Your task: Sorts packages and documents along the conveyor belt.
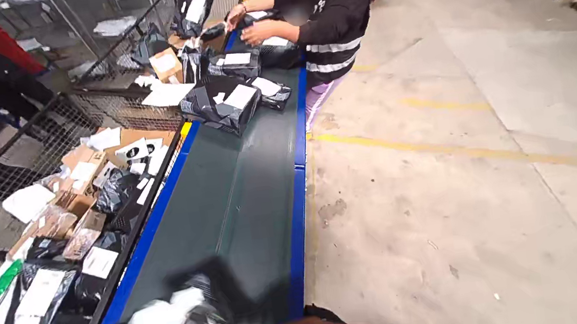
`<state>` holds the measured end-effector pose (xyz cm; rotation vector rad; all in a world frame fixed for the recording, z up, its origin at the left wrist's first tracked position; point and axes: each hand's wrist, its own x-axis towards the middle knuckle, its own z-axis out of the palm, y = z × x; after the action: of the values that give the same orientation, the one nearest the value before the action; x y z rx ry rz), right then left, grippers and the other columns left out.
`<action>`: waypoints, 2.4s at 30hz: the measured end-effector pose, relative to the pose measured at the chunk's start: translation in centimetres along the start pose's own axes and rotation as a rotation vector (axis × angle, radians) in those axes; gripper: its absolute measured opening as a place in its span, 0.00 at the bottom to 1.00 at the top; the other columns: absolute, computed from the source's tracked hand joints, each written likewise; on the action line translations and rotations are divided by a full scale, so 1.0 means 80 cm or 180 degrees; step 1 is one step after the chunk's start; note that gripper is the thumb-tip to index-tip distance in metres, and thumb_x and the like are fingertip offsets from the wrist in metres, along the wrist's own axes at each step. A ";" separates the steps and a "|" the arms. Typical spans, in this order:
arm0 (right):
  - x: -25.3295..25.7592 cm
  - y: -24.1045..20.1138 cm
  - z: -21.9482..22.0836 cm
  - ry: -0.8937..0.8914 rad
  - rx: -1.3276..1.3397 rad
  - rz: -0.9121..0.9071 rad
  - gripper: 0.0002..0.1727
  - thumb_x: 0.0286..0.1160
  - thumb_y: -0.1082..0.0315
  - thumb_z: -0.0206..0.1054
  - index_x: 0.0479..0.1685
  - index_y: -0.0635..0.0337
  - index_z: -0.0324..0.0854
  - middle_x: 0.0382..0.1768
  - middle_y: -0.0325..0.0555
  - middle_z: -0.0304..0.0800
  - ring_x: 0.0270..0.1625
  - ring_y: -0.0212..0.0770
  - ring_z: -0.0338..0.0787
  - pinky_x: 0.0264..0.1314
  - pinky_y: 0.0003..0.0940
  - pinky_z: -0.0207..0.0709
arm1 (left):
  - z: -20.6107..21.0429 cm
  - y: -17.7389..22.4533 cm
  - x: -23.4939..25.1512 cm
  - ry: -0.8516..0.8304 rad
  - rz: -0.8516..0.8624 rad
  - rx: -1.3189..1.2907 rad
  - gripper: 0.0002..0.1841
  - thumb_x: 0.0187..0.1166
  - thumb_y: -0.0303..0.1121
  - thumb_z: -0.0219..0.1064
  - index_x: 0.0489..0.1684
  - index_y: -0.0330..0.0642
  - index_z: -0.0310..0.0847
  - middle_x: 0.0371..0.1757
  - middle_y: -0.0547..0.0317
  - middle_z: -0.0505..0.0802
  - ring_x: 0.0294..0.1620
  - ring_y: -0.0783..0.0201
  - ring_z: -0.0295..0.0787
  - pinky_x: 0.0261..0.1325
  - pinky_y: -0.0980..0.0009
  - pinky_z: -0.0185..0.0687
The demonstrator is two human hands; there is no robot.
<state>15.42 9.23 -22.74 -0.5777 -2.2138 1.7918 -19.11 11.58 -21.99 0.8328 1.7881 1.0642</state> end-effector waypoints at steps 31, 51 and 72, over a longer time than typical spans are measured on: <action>0.041 0.082 -0.174 0.3645 -0.0312 0.1819 0.59 0.52 0.32 0.82 0.85 0.59 0.67 0.76 0.63 0.75 0.78 0.56 0.76 0.80 0.54 0.72 | 0.215 -0.018 0.044 -0.0665 -0.0015 -0.0893 0.50 0.73 0.52 0.76 0.90 0.37 0.48 0.81 0.42 0.75 0.79 0.56 0.76 0.79 0.56 0.78; 0.310 -0.050 -0.281 0.2216 -0.0931 -0.0424 0.36 0.73 0.50 0.77 0.79 0.57 0.76 0.77 0.51 0.80 0.78 0.44 0.80 0.80 0.46 0.77 | -0.077 0.079 0.085 0.1536 0.1458 -0.0821 0.45 0.83 0.46 0.66 0.94 0.39 0.40 0.90 0.43 0.61 0.86 0.54 0.65 0.79 0.53 0.74; 0.290 -0.040 -0.569 0.4928 0.1269 -0.1025 0.49 0.75 0.48 0.75 0.90 0.61 0.52 0.75 0.60 0.77 0.71 0.51 0.85 0.68 0.54 0.87 | 0.125 0.256 0.218 -0.0970 0.2212 -0.0751 0.47 0.82 0.63 0.58 0.94 0.40 0.49 0.92 0.48 0.63 0.88 0.51 0.65 0.85 0.49 0.70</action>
<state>13.23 58.99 -10.98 -0.9455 -0.7868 0.8843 -14.67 38.11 -11.91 1.4282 1.1007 1.4518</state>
